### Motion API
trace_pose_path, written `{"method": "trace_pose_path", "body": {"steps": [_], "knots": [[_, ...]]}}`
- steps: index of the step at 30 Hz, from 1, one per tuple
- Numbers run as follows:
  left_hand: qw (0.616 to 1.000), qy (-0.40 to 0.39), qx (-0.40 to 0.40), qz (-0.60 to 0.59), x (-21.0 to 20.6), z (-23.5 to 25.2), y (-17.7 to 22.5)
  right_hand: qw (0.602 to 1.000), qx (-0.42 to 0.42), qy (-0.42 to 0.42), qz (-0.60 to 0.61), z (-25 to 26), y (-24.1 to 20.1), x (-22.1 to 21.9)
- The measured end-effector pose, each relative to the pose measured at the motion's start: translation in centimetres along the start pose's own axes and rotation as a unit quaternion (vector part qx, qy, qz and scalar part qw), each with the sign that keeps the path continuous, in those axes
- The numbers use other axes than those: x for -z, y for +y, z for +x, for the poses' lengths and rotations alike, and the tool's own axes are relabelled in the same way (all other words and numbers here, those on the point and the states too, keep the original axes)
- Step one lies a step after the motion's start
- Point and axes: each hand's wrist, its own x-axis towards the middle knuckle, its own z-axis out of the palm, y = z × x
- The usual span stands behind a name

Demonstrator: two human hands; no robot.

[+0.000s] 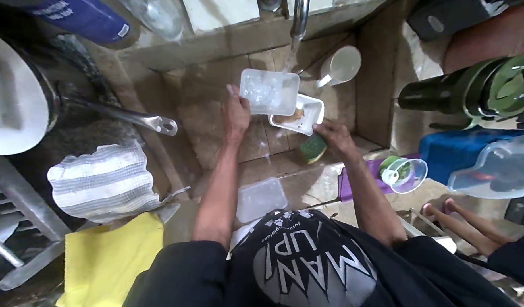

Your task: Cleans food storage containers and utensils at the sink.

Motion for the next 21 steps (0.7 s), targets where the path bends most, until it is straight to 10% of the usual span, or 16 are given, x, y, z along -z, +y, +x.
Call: {"method": "trace_pose_path", "body": {"steps": [13, 21], "knots": [[0.967, 0.116, -0.214, -0.075, -1.8, -2.9, 0.6, 0.997, -0.014, 0.042, 0.055, 2.8, -1.2, -5.2], [0.905, 0.098, -0.355, -0.211, -3.7, -3.7, -0.1, 0.965, 0.054, 0.213, 0.145, 2.4, -3.1, -5.3]]}}
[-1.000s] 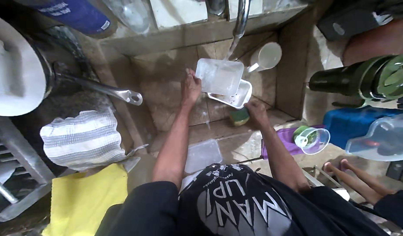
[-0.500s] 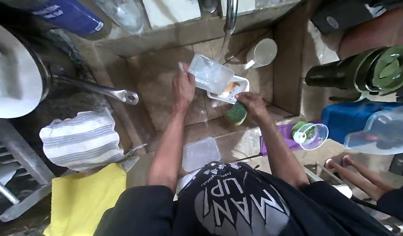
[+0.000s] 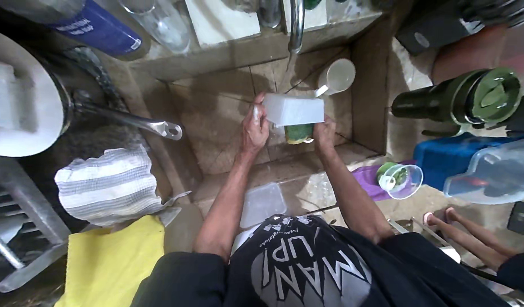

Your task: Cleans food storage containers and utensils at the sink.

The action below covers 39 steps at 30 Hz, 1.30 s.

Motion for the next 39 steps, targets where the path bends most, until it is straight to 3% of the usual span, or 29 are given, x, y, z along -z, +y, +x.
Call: {"method": "trace_pose_path", "body": {"steps": [3, 5, 7, 10, 12, 15, 19, 22, 24, 28, 31, 33, 36, 39], "knots": [[0.993, -0.081, 0.069, 0.049, 2.1, 1.9, -0.8, 0.995, 0.089, 0.029, -0.042, -0.9, -1.8, 0.5], [0.977, -0.123, 0.166, 0.058, 3.6, 4.1, -0.3, 0.991, 0.1, 0.056, -0.073, -0.9, -3.0, -0.4], [0.947, -0.158, 0.274, 0.06, 4.9, 5.9, -0.5, 0.987, 0.11, 0.071, -0.096, -0.3, -3.5, -2.2], [0.903, -0.181, 0.361, 0.144, 7.2, 6.8, -1.7, 0.977, 0.139, 0.05, -0.155, 0.2, -3.9, -5.2], [0.903, -0.12, 0.368, 0.187, 8.0, 7.2, -0.6, 0.971, 0.151, 0.014, -0.186, -0.2, -4.2, -6.4], [0.936, -0.009, 0.304, 0.174, 7.8, 10.9, 2.4, 0.968, 0.163, -0.022, -0.189, -0.9, -4.8, -7.3], [0.924, -0.067, 0.345, 0.151, 6.7, 19.8, 5.3, 0.957, 0.207, -0.019, -0.202, -1.2, -5.5, -7.5], [0.907, -0.096, 0.382, 0.148, 5.7, 24.4, 4.2, 0.951, 0.226, -0.007, -0.212, -0.4, -5.9, -7.0], [0.906, -0.087, 0.406, 0.082, 5.7, 25.9, 4.0, 0.952, 0.232, -0.005, -0.198, -0.2, -5.8, -5.6], [0.885, -0.119, 0.435, -0.116, 7.3, 25.6, 4.1, 0.989, 0.129, -0.004, -0.078, -0.7, -3.9, -2.4], [0.877, -0.144, 0.439, -0.129, 8.0, 25.4, 4.3, 1.0, 0.017, -0.008, -0.004, -1.2, -2.4, -0.9], [0.886, -0.111, 0.435, -0.115, 7.6, 24.7, 4.3, 0.999, -0.032, -0.03, 0.012, -1.6, -1.7, -0.1], [0.898, -0.056, 0.428, -0.081, 6.3, 21.4, 5.1, 0.998, -0.022, -0.065, 0.007, -2.2, -1.3, 0.6], [0.893, -0.035, 0.434, -0.113, 6.3, 12.0, 6.9, 0.993, 0.047, -0.093, -0.062, -2.4, -2.2, 1.7]]}}
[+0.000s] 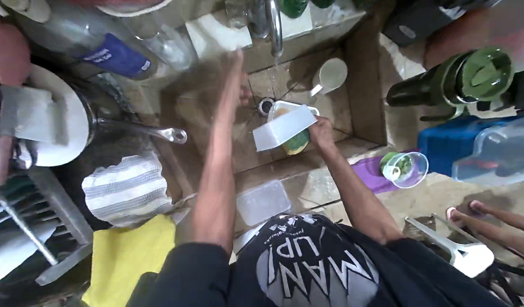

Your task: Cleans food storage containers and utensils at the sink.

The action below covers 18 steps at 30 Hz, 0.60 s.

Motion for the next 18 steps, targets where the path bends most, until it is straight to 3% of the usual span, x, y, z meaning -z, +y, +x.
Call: {"method": "trace_pose_path", "body": {"steps": [2, 4, 6, 9, 13, 18], "knots": [[0.993, 0.005, -0.006, -0.115, 0.7, -5.9, -6.4, 0.999, 0.024, 0.02, -0.038, -0.2, -1.0, 0.3], [0.973, 0.078, -0.003, -0.217, 0.1, -11.2, -12.0, 0.998, -0.014, 0.041, -0.042, -0.3, -2.0, 0.2], [0.967, 0.076, -0.015, -0.241, -1.2, -14.1, -14.9, 0.997, -0.033, 0.058, -0.037, -0.7, -2.7, -0.8], [0.967, 0.053, -0.034, -0.248, -3.4, -14.0, -14.7, 0.997, -0.018, 0.056, -0.05, -3.1, -3.3, -3.4], [0.957, 0.098, -0.104, -0.251, -4.5, -13.8, -11.9, 0.99, 0.052, 0.096, -0.094, -6.3, -2.9, -6.4], [0.956, 0.193, -0.056, -0.216, -4.0, -14.0, -10.5, 0.974, 0.119, 0.126, -0.146, -8.3, -2.3, -7.1]]}}
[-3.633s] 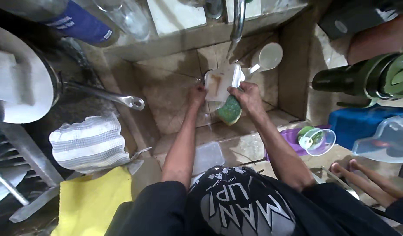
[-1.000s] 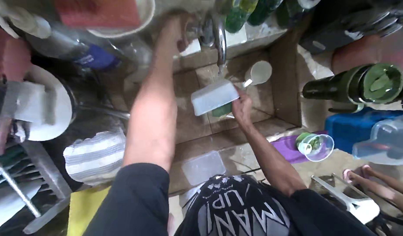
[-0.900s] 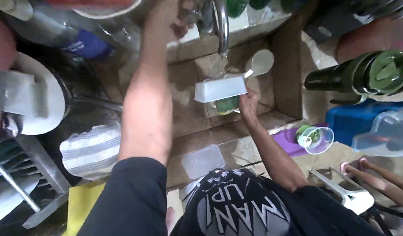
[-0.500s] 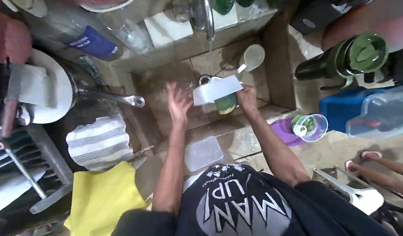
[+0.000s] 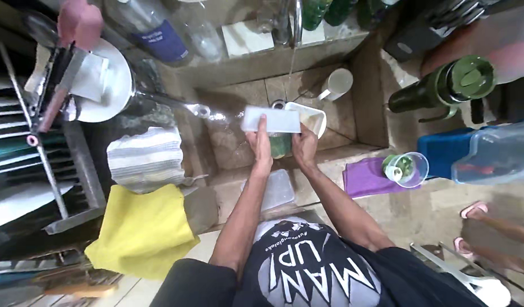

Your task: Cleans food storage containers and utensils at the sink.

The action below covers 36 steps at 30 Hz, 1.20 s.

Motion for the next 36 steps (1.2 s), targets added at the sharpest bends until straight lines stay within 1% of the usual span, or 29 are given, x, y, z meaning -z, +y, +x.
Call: {"method": "trace_pose_path", "body": {"steps": [2, 5, 6, 7, 8, 10, 11, 13, 15, 17, 19, 20, 22, 24, 26, 28, 30, 32, 34, 36], "knots": [[1.0, -0.004, 0.002, -0.014, 0.0, 0.4, 0.4, 0.999, 0.03, 0.008, 0.007, -0.5, 0.7, -0.3], [0.989, -0.057, 0.001, -0.134, 0.0, 1.6, 1.5, 0.994, 0.089, -0.032, 0.057, -1.5, 2.5, 0.3], [0.986, -0.064, -0.003, -0.157, 0.1, 2.1, 1.9, 0.992, 0.087, -0.044, 0.084, -2.1, 3.3, 1.0], [0.986, -0.07, -0.01, -0.153, 0.2, 2.6, 2.3, 0.99, 0.071, -0.047, 0.11, -2.5, 4.0, 1.9], [0.988, -0.082, -0.024, -0.126, 0.5, 3.1, 2.7, 0.99, 0.041, -0.029, 0.129, -2.3, 4.6, 2.7], [0.991, -0.111, -0.072, -0.023, 1.2, 3.9, 2.4, 0.982, -0.01, 0.021, 0.189, -1.7, 5.1, 4.6], [0.986, -0.136, -0.089, 0.032, 1.5, 4.0, 2.1, 0.969, -0.009, 0.045, 0.242, -1.3, 4.8, 5.4], [0.969, -0.192, -0.11, 0.11, 1.7, 3.3, 1.5, 0.935, 0.04, 0.06, 0.348, -0.3, 3.1, 6.7], [0.949, -0.233, -0.124, 0.172, 1.8, 2.4, 0.9, 0.914, 0.088, 0.03, 0.395, 0.6, 0.9, 7.2], [0.938, -0.266, -0.129, 0.183, 2.2, 1.4, 0.9, 0.902, 0.091, -0.032, 0.421, 1.0, -0.5, 6.7], [0.941, -0.29, -0.132, 0.114, 2.8, 0.6, 0.8, 0.9, 0.083, -0.084, 0.42, 0.8, -1.1, 5.8], [0.944, -0.295, -0.129, 0.075, 3.1, 0.3, 0.6, 0.9, 0.081, -0.095, 0.417, 0.7, -1.2, 5.5], [0.954, -0.269, -0.124, 0.047, 3.3, 0.2, 0.3, 0.905, 0.084, -0.086, 0.407, 0.5, -1.0, 4.7], [0.962, -0.219, -0.14, 0.085, 3.0, -0.1, 0.6, 0.919, 0.106, -0.067, 0.373, 0.3, -0.7, 4.3], [0.959, -0.194, -0.157, 0.133, 2.7, -0.4, 0.9, 0.931, 0.143, -0.061, 0.331, -0.2, -1.0, 4.1], [0.946, -0.203, -0.17, 0.187, 2.4, -0.7, 1.2, 0.946, 0.157, -0.063, 0.277, -1.1, -1.7, 4.1], [0.934, -0.224, -0.147, 0.238, 2.9, -1.5, 1.5, 0.957, 0.142, -0.056, 0.247, -2.2, -2.1, 4.4], [0.918, -0.243, -0.121, 0.289, 4.5, -3.7, 2.5, 0.964, 0.127, -0.082, 0.217, -3.0, -2.2, 5.2], [0.912, -0.241, -0.165, 0.288, 5.1, -3.0, 2.2, 0.968, 0.156, -0.076, 0.184, -2.2, -2.0, 4.7], [0.907, -0.228, -0.209, 0.286, 4.6, -1.8, 1.7, 0.971, 0.176, -0.054, 0.152, -1.4, -1.8, 4.3]]}}
